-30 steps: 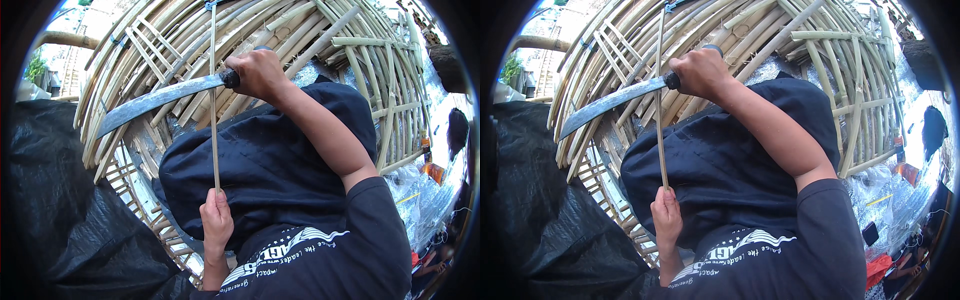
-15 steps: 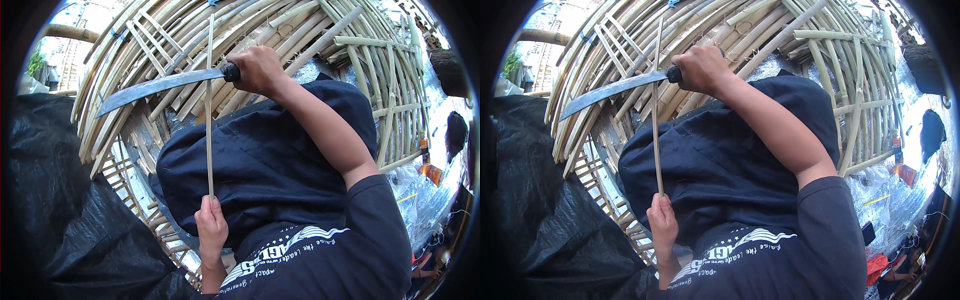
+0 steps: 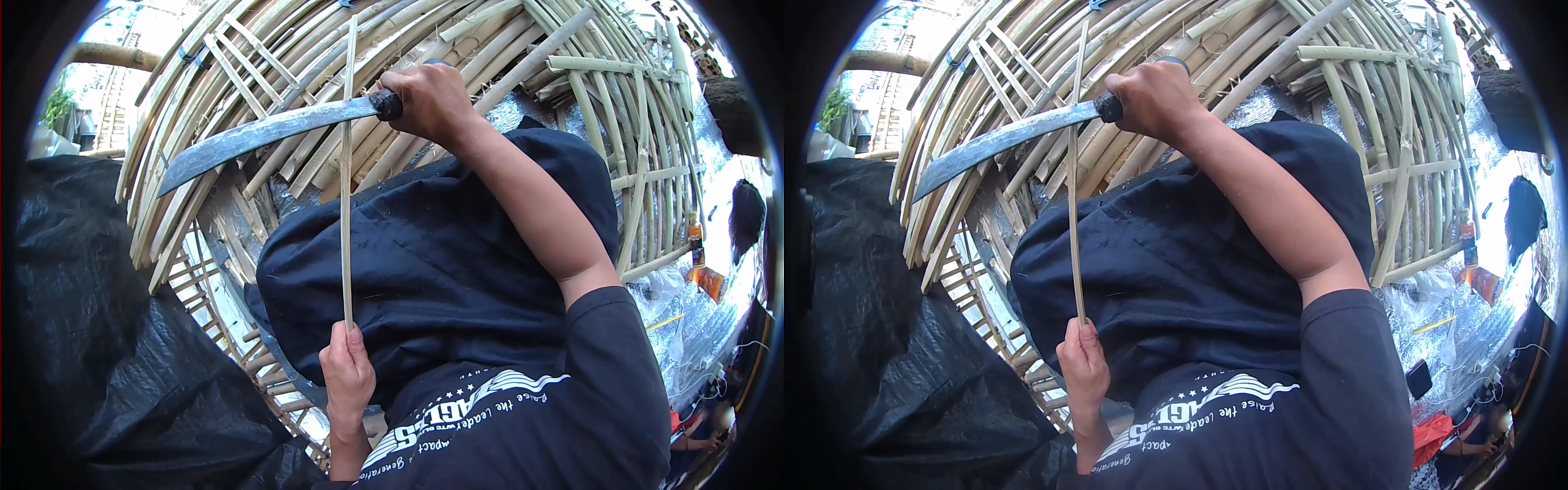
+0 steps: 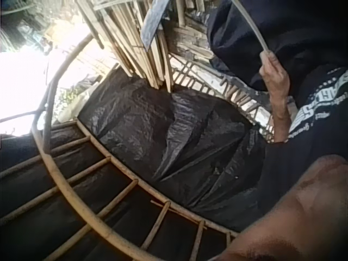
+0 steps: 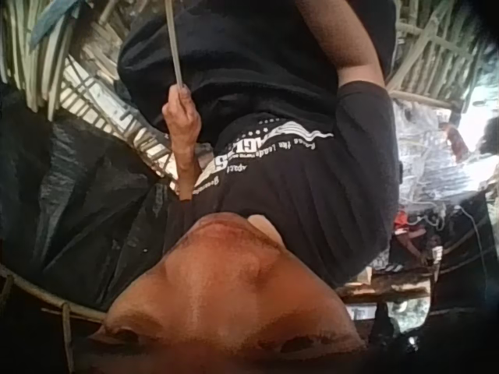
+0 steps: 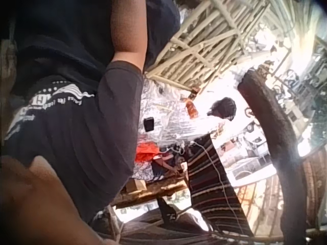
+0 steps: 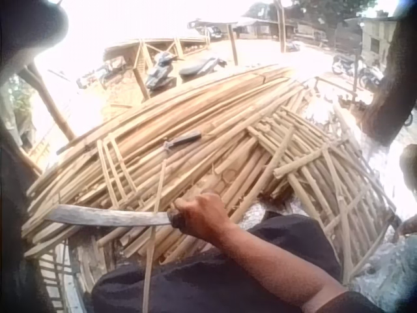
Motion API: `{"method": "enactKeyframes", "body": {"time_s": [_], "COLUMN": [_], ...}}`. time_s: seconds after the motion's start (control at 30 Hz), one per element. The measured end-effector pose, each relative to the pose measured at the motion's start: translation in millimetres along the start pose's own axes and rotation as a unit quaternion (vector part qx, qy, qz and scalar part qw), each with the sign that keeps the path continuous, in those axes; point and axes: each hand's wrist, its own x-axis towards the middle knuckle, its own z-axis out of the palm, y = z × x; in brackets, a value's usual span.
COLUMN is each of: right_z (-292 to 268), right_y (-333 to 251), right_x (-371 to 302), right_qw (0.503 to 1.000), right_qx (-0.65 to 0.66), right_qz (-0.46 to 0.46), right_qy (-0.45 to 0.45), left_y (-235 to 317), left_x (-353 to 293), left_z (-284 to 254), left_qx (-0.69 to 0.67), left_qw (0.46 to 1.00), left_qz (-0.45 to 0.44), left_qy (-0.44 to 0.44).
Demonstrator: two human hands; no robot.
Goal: The person shaves a thin piece of bamboo using a machete, removing small strips of wood while sitting on a pile of bamboo poles.
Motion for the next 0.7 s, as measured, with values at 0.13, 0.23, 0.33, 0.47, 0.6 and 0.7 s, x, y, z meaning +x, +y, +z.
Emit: {"method": "enactKeyframes", "body": {"time_s": [0.13, 0.23, 0.33, 0.47, 0.6, 0.7], "right_z": [-5, -7, 3, 5, 9, -3], "right_y": [34, 40, 14, 0, 39, 71], "right_x": [12, 11, 10, 2, 11, 20], "right_qw": [0.993, 0.993, 0.997, 0.999, 0.993, 0.960], "right_qx": [-0.057, -0.066, -0.054, -0.029, -0.065, -0.142], "right_qz": [0.100, 0.093, 0.054, 0.013, 0.096, 0.239], "right_qy": [0.014, 0.019, -0.007, -0.034, -0.005, -0.037], "left_y": [-11, -12, -19, -21, -30, -33], "left_x": [-17, -18, -22, -22, -46, -57], "left_z": [5, 14, 13, 7, 1, -1], "left_qx": [0.002, -0.012, 0.002, 0.002, 0.015, -0.007], "left_qw": [1.000, 1.000, 1.000, 1.000, 0.999, 1.000], "left_qz": [0.013, 0.024, 0.005, -0.005, -0.026, -0.026], "left_qy": [0.005, 0.002, 0.022, 0.010, -0.015, -0.002]}}
